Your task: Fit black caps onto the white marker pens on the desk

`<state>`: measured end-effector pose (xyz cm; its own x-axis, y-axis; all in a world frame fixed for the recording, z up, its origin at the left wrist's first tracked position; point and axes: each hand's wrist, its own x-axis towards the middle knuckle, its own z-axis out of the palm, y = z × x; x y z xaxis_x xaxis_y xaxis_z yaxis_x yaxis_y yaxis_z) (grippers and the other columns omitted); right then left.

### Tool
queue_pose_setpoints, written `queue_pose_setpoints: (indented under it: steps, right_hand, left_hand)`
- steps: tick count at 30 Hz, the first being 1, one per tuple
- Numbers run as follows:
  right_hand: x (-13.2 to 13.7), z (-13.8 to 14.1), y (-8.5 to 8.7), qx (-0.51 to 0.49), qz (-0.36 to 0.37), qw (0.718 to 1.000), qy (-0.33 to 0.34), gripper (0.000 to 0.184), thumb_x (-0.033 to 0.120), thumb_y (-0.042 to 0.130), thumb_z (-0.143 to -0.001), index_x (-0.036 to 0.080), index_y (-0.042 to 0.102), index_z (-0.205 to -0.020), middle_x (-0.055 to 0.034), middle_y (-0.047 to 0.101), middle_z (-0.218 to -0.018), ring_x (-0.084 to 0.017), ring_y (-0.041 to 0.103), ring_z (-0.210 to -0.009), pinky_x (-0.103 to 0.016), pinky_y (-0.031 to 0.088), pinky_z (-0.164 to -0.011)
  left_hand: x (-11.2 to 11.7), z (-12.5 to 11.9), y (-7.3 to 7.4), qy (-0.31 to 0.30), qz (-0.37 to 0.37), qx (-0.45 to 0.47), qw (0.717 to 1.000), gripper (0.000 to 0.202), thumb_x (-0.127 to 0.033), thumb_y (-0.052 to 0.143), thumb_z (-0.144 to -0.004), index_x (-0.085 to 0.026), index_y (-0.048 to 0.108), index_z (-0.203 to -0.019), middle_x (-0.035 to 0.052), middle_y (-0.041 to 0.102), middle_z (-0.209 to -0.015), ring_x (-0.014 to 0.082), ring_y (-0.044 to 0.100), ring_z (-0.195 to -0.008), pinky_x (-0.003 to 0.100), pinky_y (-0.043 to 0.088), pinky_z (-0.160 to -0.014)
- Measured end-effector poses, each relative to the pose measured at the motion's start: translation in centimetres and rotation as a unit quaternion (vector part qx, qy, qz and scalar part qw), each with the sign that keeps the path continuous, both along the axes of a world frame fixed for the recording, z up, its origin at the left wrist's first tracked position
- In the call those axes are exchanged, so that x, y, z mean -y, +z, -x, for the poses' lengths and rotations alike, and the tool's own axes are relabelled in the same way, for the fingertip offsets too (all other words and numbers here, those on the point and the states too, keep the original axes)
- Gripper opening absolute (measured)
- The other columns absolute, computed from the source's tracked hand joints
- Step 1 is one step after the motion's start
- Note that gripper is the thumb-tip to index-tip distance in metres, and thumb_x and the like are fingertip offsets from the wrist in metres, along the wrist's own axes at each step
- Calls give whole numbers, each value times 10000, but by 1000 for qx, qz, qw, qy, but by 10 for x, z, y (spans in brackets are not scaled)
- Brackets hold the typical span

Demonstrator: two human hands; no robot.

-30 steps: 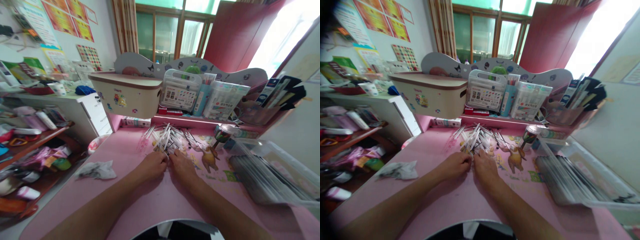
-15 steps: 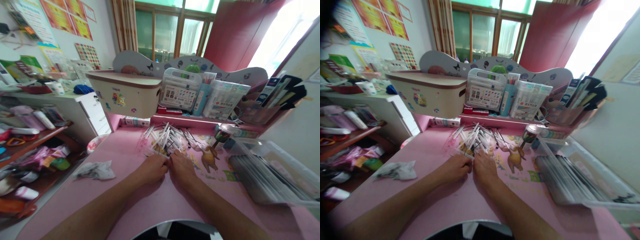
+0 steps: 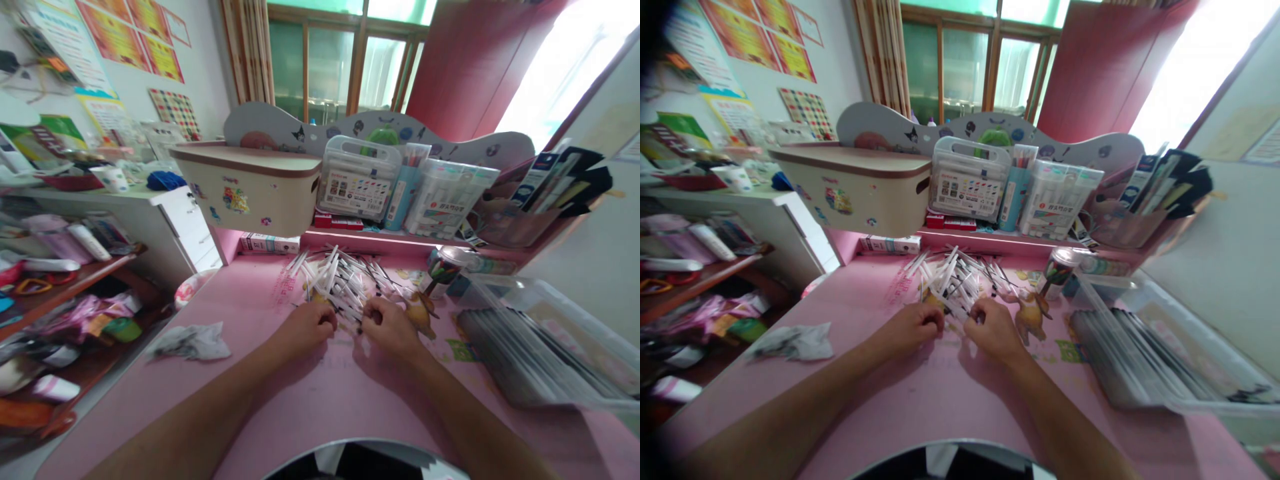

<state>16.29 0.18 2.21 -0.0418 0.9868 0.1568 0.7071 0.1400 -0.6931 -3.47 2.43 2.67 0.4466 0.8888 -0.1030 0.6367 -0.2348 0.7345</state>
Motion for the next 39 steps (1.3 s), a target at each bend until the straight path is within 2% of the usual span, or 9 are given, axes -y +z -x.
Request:
queue_pose_setpoints:
  steps: [5, 9, 15, 19, 22, 25, 28, 33, 39]
  right_hand:
    - [-1, -3, -5, -121, -69, 990, 9, 60, 201, 496, -657, 215, 474, -603, 31, 434, -552, -130, 405, -533, -245, 292, -502]
    - [6, 6, -5, -100, -73, 991, 50, 22, 181, 527, -679, 200, 524, -669, 45, 449, -579, -112, 400, -521, -233, 294, -502]
    - [13, 19, -13, -24, -99, 989, 107, 104, 163, 544, -778, 181, 621, -846, 1, 563, -717, -145, 512, -661, -258, 368, -619]
    - [12, 16, -19, 43, -108, 991, 71, 155, 142, 502, -849, 182, 646, -890, -54, 604, -880, -192, 560, -827, -305, 413, -735]
    - [10, 16, -20, 78, -109, 989, 70, 181, 121, 506, -857, 181, 667, -914, -77, 606, -940, -220, 564, -910, -334, 436, -800]
    - [11, 19, -22, 96, -121, 985, 82, 187, 113, 529, -862, 189, 686, -927, -79, 604, -948, -227, 554, -930, -345, 446, -827]
    - [12, 22, -23, 98, -122, 983, 93, 201, 88, 532, -859, 192, 692, -923, -76, 597, -953, -222, 547, -929, -342, 451, -830]
    - [13, 22, -22, 91, -106, 986, 92, 157, 100, 546, -869, 178, 681, -886, -70, 581, -940, -218, 534, -925, -348, 441, -822]
    - [14, 22, -21, 82, -108, 986, 101, 157, 118, 526, -876, 182, 669, -878, -66, 565, -933, -211, 520, -916, -347, 436, -818]
  left_hand:
    - [-6, 2, 0, 54, 111, 121, 985, 78, -168, 558, -646, -182, 612, -700, -13, 606, -584, 141, 523, -520, 243, 373, -516]
    - [-4, 0, 0, 62, 202, 287, 934, 312, -384, 665, -705, -161, 624, -920, -34, 574, -596, 112, 466, -455, 220, 341, -439]
    - [-9, 4, 0, 158, 139, 411, 887, 377, -516, 550, -801, -160, 577, -678, -5, 553, -591, 101, 474, -491, 211, 363, -475]
    - [-17, 16, 11, 230, -3, 327, 917, 404, -494, 426, -893, -189, 534, -650, -38, 478, -512, 102, 413, -446, 220, 332, -468]
    - [-23, 25, 20, 237, -68, 204, 947, 367, -455, 397, -909, -195, 550, -700, -20, 525, -544, 133, 489, -502, 238, 375, -514]
    - [-28, 31, 23, 168, -117, -49, 978, 206, -308, 476, -853, -181, 637, -836, 48, 683, -749, 187, 627, -695, 272, 449, -649]
    - [-31, 34, 20, 97, -120, -205, 966, 239, -190, 501, -796, -179, 700, -928, 109, 735, -902, 255, 671, -858, 334, 468, -770]
    - [-28, 33, 10, 62, -108, -232, 965, 272, -124, 569, -719, -198, 741, -916, 129, 743, -919, 300, 680, -926, 375, 478, -820]
    - [-25, 31, 9, 70, -118, -194, 971, 149, -123, 631, -686, -223, 730, -730, 93, 712, -760, 288, 676, -839, 360, 472, -800]
